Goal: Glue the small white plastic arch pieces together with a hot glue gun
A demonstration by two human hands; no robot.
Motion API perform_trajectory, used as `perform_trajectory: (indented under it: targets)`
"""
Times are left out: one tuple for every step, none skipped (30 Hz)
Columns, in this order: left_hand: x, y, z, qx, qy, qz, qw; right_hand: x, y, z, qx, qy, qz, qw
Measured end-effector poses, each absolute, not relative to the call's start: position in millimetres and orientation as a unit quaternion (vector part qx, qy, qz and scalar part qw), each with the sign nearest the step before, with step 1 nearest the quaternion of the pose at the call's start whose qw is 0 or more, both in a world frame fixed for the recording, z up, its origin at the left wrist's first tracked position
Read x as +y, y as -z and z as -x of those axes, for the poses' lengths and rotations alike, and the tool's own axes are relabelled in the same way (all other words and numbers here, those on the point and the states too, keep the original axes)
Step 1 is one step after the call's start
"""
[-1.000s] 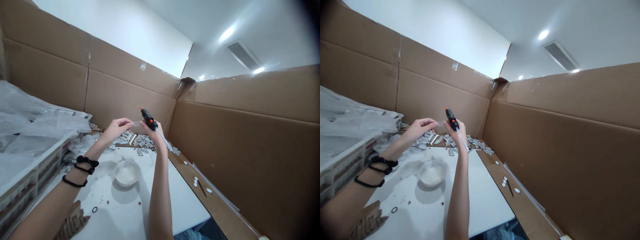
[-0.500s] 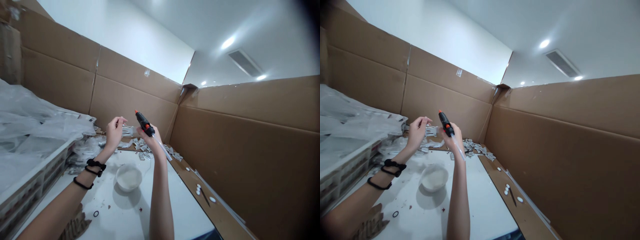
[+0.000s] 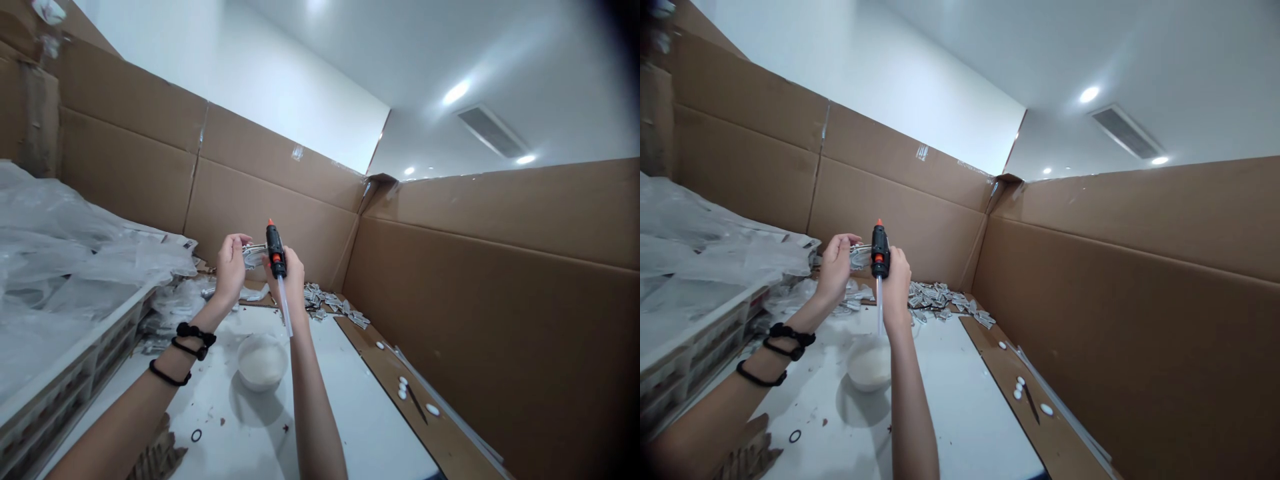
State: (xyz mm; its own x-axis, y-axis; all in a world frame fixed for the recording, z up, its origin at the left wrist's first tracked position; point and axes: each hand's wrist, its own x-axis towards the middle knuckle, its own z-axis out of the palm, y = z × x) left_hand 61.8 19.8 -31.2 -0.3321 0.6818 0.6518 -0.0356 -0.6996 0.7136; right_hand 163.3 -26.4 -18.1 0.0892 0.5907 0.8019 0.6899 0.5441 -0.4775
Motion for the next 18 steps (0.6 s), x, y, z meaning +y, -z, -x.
perform_trajectory:
  targets:
    - [19.0,30.8,-61.9,0.307,-0.753,-0.530,0.241,-26.0,17.9,-163.7,-0.671,0.048,0.474,0.568]
    - [18.4,30.5,-62.3,0.306,-0.750,-0.534,0.242,-25.8,17.6,-164.5,-0.670,0.052,0.472,0.570]
    - [17.8,30.2,-62.8,0.302,-0.748,-0.539,0.241,-25.6,17.4,-165.5,-0.672,0.053,0.471,0.569]
    - [17.2,29.8,-63.3,0.295,-0.747,-0.546,0.238,-25.6,17.1,-166.8,-0.674,0.054,0.470,0.568]
    - [16.7,29.4,-63.8,0.288,-0.746,-0.553,0.232,-25.6,16.9,-168.3,-0.675,0.052,0.469,0.567]
    - [16.2,29.0,-64.1,0.284,-0.745,-0.561,0.223,-25.6,16.6,-169.9,-0.676,0.050,0.467,0.567]
    - [15.8,28.6,-64.3,0.283,-0.741,-0.569,0.215,-25.7,16.4,-171.6,-0.678,0.047,0.464,0.568]
    - [15.4,28.2,-64.3,0.285,-0.737,-0.577,0.208,-25.7,16.2,-173.2,-0.680,0.044,0.462,0.568]
    - [15.0,27.9,-64.1,0.288,-0.731,-0.584,0.205,-25.7,16.0,-174.6,-0.681,0.042,0.460,0.569]
    - [14.7,27.6,-63.7,0.291,-0.724,-0.591,0.204,-25.6,15.9,-175.7,-0.682,0.041,0.459,0.567]
    - [14.4,27.3,-63.2,0.294,-0.717,-0.597,0.206,-25.3,15.9,-176.5,-0.683,0.040,0.460,0.566]
    - [14.2,26.9,-62.6,0.296,-0.710,-0.603,0.210,-24.9,15.9,-176.9,-0.682,0.040,0.463,0.564]
    - [13.8,26.5,-61.9,0.298,-0.703,-0.609,0.214,-24.3,16.0,-177.1,-0.680,0.041,0.465,0.565]
    - [13.3,25.9,-61.3,0.301,-0.695,-0.615,0.220,-23.6,16.2,-177.1,-0.675,0.043,0.466,0.570]
    - [12.7,25.2,-60.7,0.302,-0.687,-0.621,0.226,-22.9,16.3,-177.1,-0.669,0.044,0.463,0.580]
    - [11.8,24.4,-60.2,0.302,-0.679,-0.627,0.233,-22.1,16.3,-177.2,-0.661,0.043,0.458,0.593]
    - [10.9,23.6,-59.9,0.301,-0.671,-0.633,0.241,-21.4,16.4,-177.7,-0.651,0.037,0.451,0.609]
    - [9.9,22.8,-59.7,0.299,-0.664,-0.638,0.250,-20.6,16.3,-178.7,-0.645,0.027,0.442,0.623]
